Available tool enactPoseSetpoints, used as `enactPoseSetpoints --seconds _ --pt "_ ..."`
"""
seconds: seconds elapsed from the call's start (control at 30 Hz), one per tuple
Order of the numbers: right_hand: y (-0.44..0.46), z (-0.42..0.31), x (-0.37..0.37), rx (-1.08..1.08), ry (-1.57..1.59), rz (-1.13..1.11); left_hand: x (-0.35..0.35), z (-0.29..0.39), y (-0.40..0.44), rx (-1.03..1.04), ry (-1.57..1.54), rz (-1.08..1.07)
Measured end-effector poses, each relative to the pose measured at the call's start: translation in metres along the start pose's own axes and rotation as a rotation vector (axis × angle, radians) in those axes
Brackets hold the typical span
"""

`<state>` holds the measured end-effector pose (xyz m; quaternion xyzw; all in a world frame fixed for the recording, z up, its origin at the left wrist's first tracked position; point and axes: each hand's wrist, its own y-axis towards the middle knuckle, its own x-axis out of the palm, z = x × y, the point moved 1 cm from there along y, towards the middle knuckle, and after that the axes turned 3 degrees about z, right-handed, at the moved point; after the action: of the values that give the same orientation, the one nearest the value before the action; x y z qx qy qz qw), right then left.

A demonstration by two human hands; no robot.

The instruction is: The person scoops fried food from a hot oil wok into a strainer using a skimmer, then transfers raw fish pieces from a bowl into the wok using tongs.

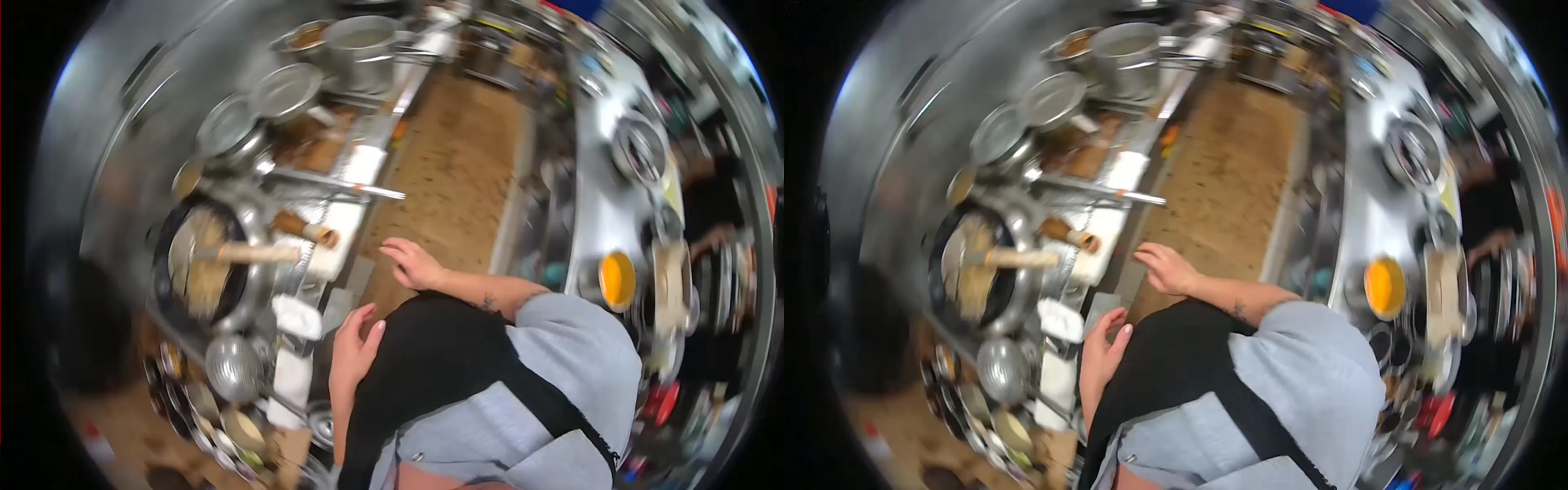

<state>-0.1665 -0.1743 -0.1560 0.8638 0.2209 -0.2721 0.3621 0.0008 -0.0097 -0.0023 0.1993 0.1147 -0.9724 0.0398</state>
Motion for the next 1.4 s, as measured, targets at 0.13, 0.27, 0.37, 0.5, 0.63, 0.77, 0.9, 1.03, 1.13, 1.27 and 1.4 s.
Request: enactPoseSetpoints --seconds 0.13,0.27,0.37,0.5,0.63,0.77,0.9,1.03,1.13,1.27,1.4 --pt "-0.038 0.027 -0.073 0.165 -0.07 0.016 0.061 -0.003 0.034 0.086 -0.044 -0.178" --pt "-0.065 0.021 -0.051 0.263 0.011 -0.02 0.044 0.023 0.026 0.095 0.205 -0.257" --pt "-0.057 0.033 -0.059 0.304 0.051 -0.094 0.056 0.026 0.032 0.138 0.16 -0.177" --pt "-0.035 0.04 -0.062 0.238 0.127 -0.169 0.071 0.032 0.04 0.058 0.082 -0.121" --pt "-0.03 0.065 -0.069 0.239 0.264 -0.185 0.094 0.057 0.051 -0.005 0.053 -0.151" --pt "-0.054 0.156 -0.114 0.693 0.341 0.104 0.112 0.072 0.067 -0.007 0.054 -0.136" --pt "-0.076 0.293 -0.252 1.073 0.351 0.754 0.133 0.072 0.081 -0.116 -0.029 -0.145" --pt "-0.097 0.347 -0.438 1.036 0.418 1.396 0.161 0.092 0.103 -0.137 -0.02 -0.192" --pt "-0.158 0.407 -0.535 1.054 0.719 1.892 0.175 0.111 0.122 -0.065 0.16 -0.264" --pt "-0.248 0.463 -0.608 0.773 0.817 1.635 0.186 0.124 0.136 0.004 0.251 -0.263" --pt "-0.241 0.438 -0.612 0.98 0.714 1.908 0.197 0.131 0.143 -0.039 0.212 -0.27"
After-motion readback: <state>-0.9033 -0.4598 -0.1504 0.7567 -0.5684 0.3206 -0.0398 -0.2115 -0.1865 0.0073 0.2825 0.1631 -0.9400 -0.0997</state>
